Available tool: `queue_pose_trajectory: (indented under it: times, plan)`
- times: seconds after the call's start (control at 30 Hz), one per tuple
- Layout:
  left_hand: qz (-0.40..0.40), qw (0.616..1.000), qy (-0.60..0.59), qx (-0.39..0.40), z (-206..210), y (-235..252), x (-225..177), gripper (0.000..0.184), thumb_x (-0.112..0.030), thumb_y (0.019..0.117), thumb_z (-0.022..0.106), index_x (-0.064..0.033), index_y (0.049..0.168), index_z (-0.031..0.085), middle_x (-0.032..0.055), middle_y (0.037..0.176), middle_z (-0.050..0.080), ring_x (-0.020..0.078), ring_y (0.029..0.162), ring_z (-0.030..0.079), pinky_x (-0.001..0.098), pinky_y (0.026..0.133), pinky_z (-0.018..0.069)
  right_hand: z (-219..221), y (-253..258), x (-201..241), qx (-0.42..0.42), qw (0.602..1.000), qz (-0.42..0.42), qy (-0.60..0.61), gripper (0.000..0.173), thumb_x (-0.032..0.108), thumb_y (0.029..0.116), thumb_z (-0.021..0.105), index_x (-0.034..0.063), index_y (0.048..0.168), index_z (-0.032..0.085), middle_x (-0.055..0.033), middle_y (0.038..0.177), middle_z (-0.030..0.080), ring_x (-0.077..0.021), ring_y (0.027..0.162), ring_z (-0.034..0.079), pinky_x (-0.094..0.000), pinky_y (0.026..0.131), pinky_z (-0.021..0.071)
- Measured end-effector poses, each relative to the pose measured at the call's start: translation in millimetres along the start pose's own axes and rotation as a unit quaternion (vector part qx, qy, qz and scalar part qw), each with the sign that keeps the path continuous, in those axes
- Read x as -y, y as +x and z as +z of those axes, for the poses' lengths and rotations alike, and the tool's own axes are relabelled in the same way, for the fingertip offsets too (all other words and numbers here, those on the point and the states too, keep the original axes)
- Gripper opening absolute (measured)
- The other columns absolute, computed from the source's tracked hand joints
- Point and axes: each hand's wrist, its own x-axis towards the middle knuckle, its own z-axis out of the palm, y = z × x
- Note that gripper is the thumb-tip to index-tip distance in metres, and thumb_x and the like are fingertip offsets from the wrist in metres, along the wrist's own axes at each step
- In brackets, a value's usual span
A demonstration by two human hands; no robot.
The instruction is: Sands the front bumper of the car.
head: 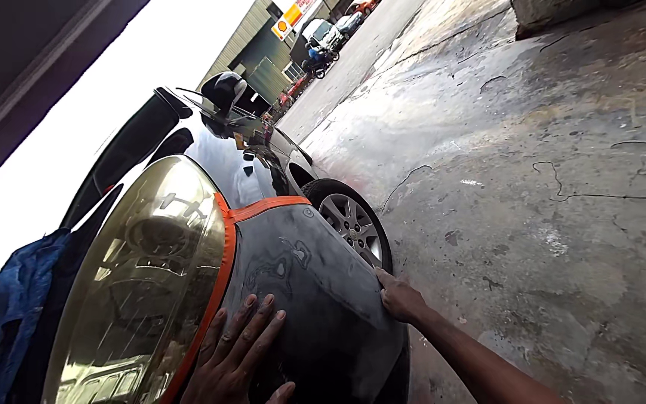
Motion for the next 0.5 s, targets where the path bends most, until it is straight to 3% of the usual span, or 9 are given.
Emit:
queue_pose_trajectory:
  times: [0.07, 0.17, 0.27, 0.4, 0.47, 0.5]
  plan:
    - [0.002, 1.000, 0.001, 0.000, -1, -1, 0, 0.095, -0.080, 0.0790, 0.059, -0.0294, 0.158, 0.041, 0.0019, 0.166, 0.036, 0.0261, 0.157, 0.024, 0.0590, 0.126, 0.0128, -2, 2, -1, 0.001, 1.000, -0.008, 0.015, 0.061, 0.021, 0.1020, 0.041, 0.0225, 0.162, 0.034, -0.0075, 0.155, 0.051, -0.0355, 0.143, 0.046, -0.0602, 0.108, 0.0458]
    - [-0.003, 1.000, -0.005, 0.009, -3, 2, 2, 0.096, -0.079, 0.0785, 0.061, -0.0284, 0.158, 0.041, 0.0032, 0.166, 0.035, 0.0271, 0.157, 0.024, 0.0590, 0.126, 0.0113, -8, 1, 0, -0.011, 0.998, -0.052, 0.032, 0.063, 0.020, 0.1015, 0.039, 0.0264, 0.164, 0.031, -0.0023, 0.162, 0.044, -0.0311, 0.146, 0.043, -0.0574, 0.112, 0.0419]
    - [0.002, 1.000, -0.007, 0.014, -5, 3, -2, 0.096, -0.079, 0.0787, 0.061, -0.0287, 0.158, 0.041, 0.0034, 0.166, 0.035, 0.0271, 0.157, 0.024, 0.0582, 0.126, 0.0111, -11, 5, -1, 0.008, 0.999, -0.030, 0.020, 0.056, 0.022, 0.1037, 0.039, 0.0204, 0.160, 0.040, -0.0094, 0.153, 0.053, -0.0337, 0.141, 0.049, -0.0598, 0.109, 0.0437]
    - [0.001, 1.000, -0.007, 0.003, -2, 3, 2, 0.096, -0.079, 0.0783, 0.060, -0.0297, 0.158, 0.041, 0.0024, 0.167, 0.035, 0.0268, 0.157, 0.024, 0.0594, 0.126, 0.0126, -9, 12, -5, -0.001, 0.999, -0.046, 0.007, 0.058, 0.025, 0.1039, 0.037, 0.0270, 0.162, 0.037, -0.0047, 0.155, 0.053, -0.0309, 0.140, 0.051, -0.0576, 0.110, 0.0438]
    - [0.016, 1.000, -0.007, -0.012, 1, 2, 4, 0.094, -0.079, 0.0796, 0.058, -0.0297, 0.158, 0.041, 0.0022, 0.167, 0.034, 0.0264, 0.157, 0.025, 0.0593, 0.126, 0.0137, -23, 23, -22, 0.023, 0.999, -0.030, 0.020, 0.049, 0.026, 0.1060, 0.039, 0.0216, 0.154, 0.049, -0.0127, 0.142, 0.062, -0.0335, 0.130, 0.059, -0.0598, 0.105, 0.0464]
    - [0.020, 1.000, -0.006, -0.019, 2, 2, 5, 0.094, -0.079, 0.0800, 0.058, -0.0298, 0.158, 0.041, 0.0019, 0.167, 0.034, 0.0260, 0.157, 0.025, 0.0591, 0.126, 0.0141, -34, 20, -26, -0.004, 0.996, -0.022, 0.081, 0.045, 0.024, 0.1064, 0.041, 0.0186, 0.149, 0.054, -0.0151, 0.134, 0.065, -0.0328, 0.122, 0.063, -0.0575, 0.101, 0.0485]
